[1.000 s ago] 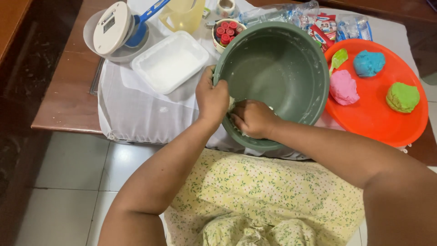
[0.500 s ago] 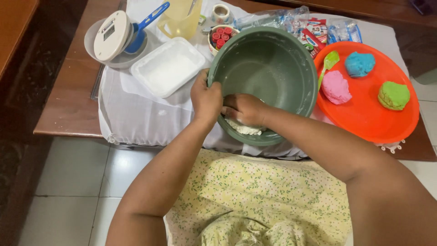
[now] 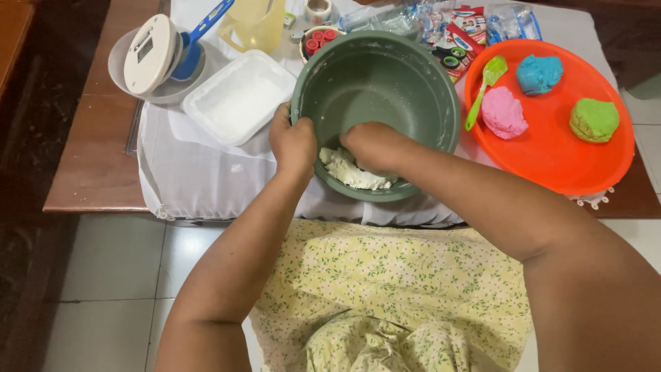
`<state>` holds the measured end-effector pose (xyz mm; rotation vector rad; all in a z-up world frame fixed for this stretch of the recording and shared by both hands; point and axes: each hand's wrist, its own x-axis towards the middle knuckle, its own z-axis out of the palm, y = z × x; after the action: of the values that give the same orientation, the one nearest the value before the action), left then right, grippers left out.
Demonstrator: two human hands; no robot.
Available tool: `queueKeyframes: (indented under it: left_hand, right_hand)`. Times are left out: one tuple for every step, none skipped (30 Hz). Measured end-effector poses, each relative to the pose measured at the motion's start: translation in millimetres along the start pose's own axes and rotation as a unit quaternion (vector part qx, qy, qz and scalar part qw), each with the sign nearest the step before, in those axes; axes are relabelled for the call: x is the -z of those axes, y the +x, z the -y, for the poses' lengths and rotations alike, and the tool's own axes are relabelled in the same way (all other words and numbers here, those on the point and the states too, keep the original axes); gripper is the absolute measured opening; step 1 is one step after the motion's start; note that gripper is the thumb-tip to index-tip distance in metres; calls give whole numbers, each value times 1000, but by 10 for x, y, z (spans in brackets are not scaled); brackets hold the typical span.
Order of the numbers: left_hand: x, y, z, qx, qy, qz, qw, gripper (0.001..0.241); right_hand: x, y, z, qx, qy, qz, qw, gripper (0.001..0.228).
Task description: Mixing and kneading dough in a bowl by hand.
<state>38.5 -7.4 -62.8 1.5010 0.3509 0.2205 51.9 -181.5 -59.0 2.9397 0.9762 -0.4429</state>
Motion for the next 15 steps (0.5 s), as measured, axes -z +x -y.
queueKeyframes:
  left_hand:
    - [23, 6, -24, 1, 3, -3, 1000, 33]
    - [18, -12, -41, -1, -2, -2, 1000, 31]
    - [11, -39, -66, -2, -7, 0, 1000, 30]
    - [3, -26, -26, -7, -8, 2, 1000, 30]
    - [-4, -16, 6, -4, -2, -1, 1000, 28]
    - [-3, 10, 34, -3, 4, -6, 1000, 26]
    - [17, -1, -7, -10, 3, -6, 1000, 26]
    - [42, -25, -32, 6, -5, 9, 1000, 25]
    - [62, -46, -51, 22, -13, 24, 999, 24]
    - [66, 1, -12, 22, -11, 26, 999, 24]
    - [64, 47, 31, 33, -19, 25, 999, 25]
    - [57, 83, 82, 44, -26, 26, 998, 27]
    - [66, 83, 87, 44, -24, 28, 998, 27]
    - [59, 93, 84, 47, -23, 33, 998, 27]
    - [55, 104, 79, 49, -21, 37, 998, 27]
  right_hand:
    - [11, 23, 7, 3, 2, 1, 1000, 28]
    - [14, 0, 2, -4, 8, 0, 1000, 33]
    - [23, -33, -2, -11, 13, 0, 1000, 39]
    - [-10, -44, -62, -14, 12, -4, 1000, 39]
    - [-36, -58, -121, -30, 35, -6, 999, 45]
    - [-51, -49, -180, -43, 57, -9, 997, 52]
    - [92, -141, -217, -43, 53, -15, 998, 52]
    - [215, -242, -247, -70, 105, -24, 992, 54]
    - [332, -342, -282, -97, 156, -33, 983, 57]
    - [375, -400, -363, -97, 158, -34, 982, 57]
    - [413, -461, -449, -83, 129, -105, 983, 46]
    - [438, -537, -535, -71, 101, -175, 977, 35]
    - [382, -557, -577, -73, 103, -176, 976, 35]
    - [340, -577, -632, -81, 116, -210, 967, 29]
    - [301, -597, -684, -88, 128, -244, 957, 27]
